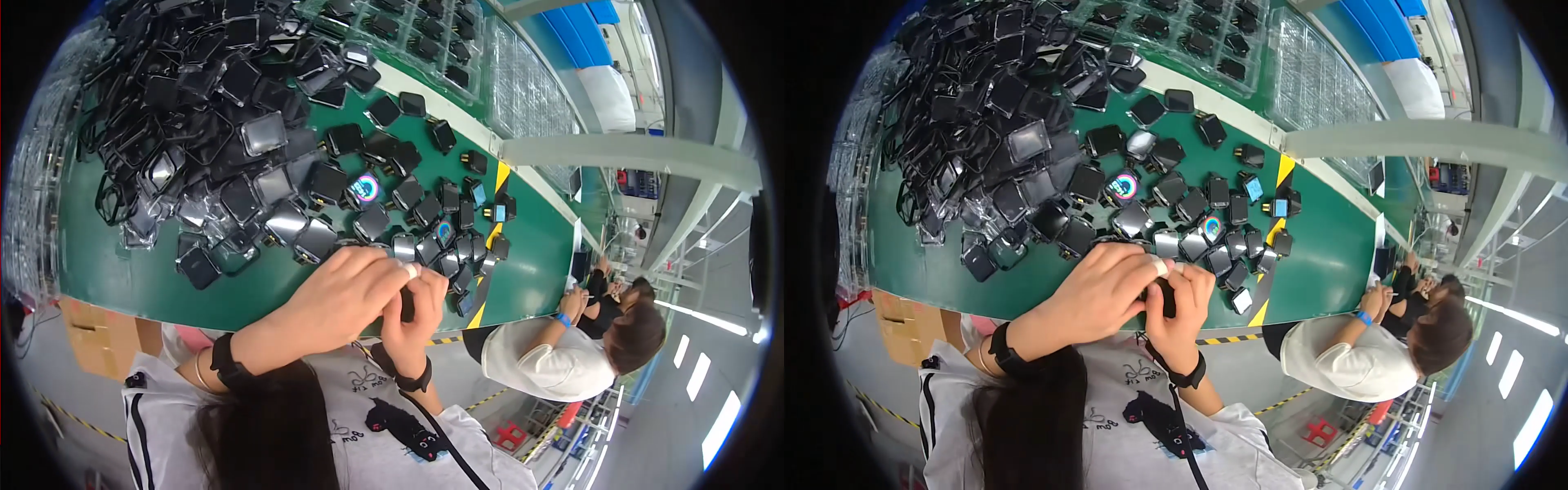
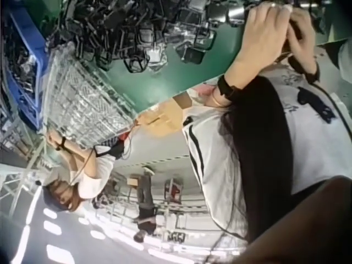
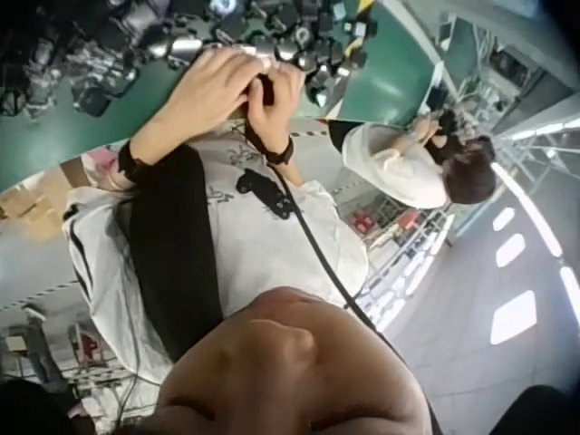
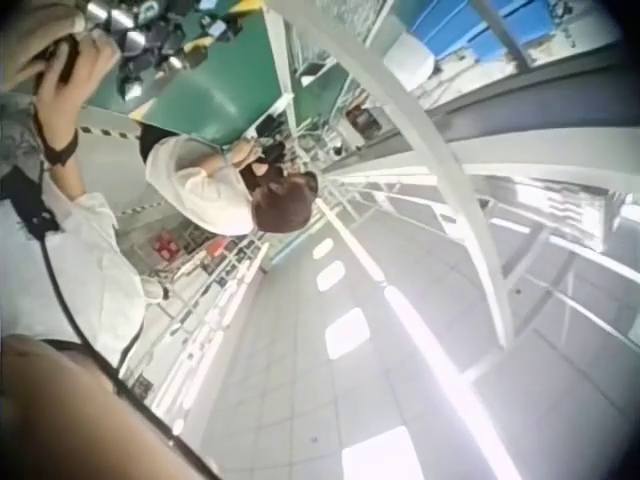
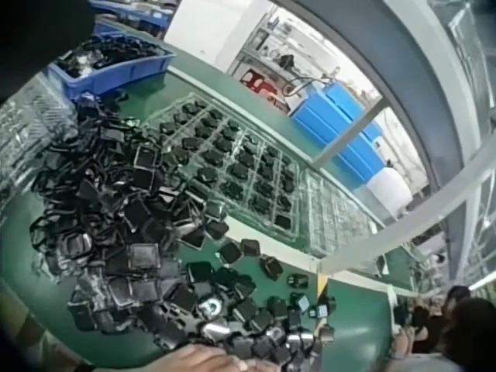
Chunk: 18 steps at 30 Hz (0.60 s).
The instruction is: The person picks up a smartwatch from a pile, fits a plastic frame onto it by hand, and places the assembled unit into a plastic tray.
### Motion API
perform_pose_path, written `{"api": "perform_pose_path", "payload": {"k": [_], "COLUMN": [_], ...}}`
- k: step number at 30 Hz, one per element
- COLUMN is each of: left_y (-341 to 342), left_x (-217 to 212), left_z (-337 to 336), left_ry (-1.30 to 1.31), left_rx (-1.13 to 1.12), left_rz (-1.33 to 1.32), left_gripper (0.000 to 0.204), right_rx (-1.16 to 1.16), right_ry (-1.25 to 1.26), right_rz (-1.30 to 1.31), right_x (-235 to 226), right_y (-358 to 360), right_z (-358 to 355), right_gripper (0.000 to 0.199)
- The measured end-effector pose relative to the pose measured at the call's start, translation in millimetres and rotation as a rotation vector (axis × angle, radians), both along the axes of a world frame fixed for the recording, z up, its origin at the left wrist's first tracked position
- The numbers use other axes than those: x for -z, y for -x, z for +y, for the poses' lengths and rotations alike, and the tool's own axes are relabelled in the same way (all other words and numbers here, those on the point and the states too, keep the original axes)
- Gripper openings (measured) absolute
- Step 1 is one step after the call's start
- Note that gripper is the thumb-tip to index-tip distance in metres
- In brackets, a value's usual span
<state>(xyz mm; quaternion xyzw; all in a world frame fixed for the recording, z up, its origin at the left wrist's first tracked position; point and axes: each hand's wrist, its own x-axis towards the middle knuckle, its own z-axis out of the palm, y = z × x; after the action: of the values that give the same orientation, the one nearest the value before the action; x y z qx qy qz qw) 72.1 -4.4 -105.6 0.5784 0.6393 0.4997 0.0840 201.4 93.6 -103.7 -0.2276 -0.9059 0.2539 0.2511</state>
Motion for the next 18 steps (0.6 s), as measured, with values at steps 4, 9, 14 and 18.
{"api": "perform_pose_path", "payload": {"k": [4,9,14,18], "left_y": [-5.9,-7.2,-9.7,-11.3], "left_x": [2.2,0.7,-2.4,-0.4], "left_z": [-0.5,-6.5,-7.0,-3.4], "left_ry": [0.006,-0.036,-0.013,0.014], "left_rx": [-0.012,0.071,0.073,0.049], "left_rz": [-0.006,-0.098,-0.064,-0.055], "left_gripper": [0.049,0.045,0.042,0.042], "right_rx": [0.001,0.063,0.210,0.257], "right_ry": [-0.009,0.049,0.105,0.021], "right_rz": [-0.059,0.021,0.123,0.097], "right_x": [-4.6,-1.3,4.8,1.7], "right_y": [-0.2,-1.7,2.6,-2.0], "right_z": [7.6,4.6,1.8,-1.6], "right_gripper": [0.025,0.021,0.018,0.019]}}
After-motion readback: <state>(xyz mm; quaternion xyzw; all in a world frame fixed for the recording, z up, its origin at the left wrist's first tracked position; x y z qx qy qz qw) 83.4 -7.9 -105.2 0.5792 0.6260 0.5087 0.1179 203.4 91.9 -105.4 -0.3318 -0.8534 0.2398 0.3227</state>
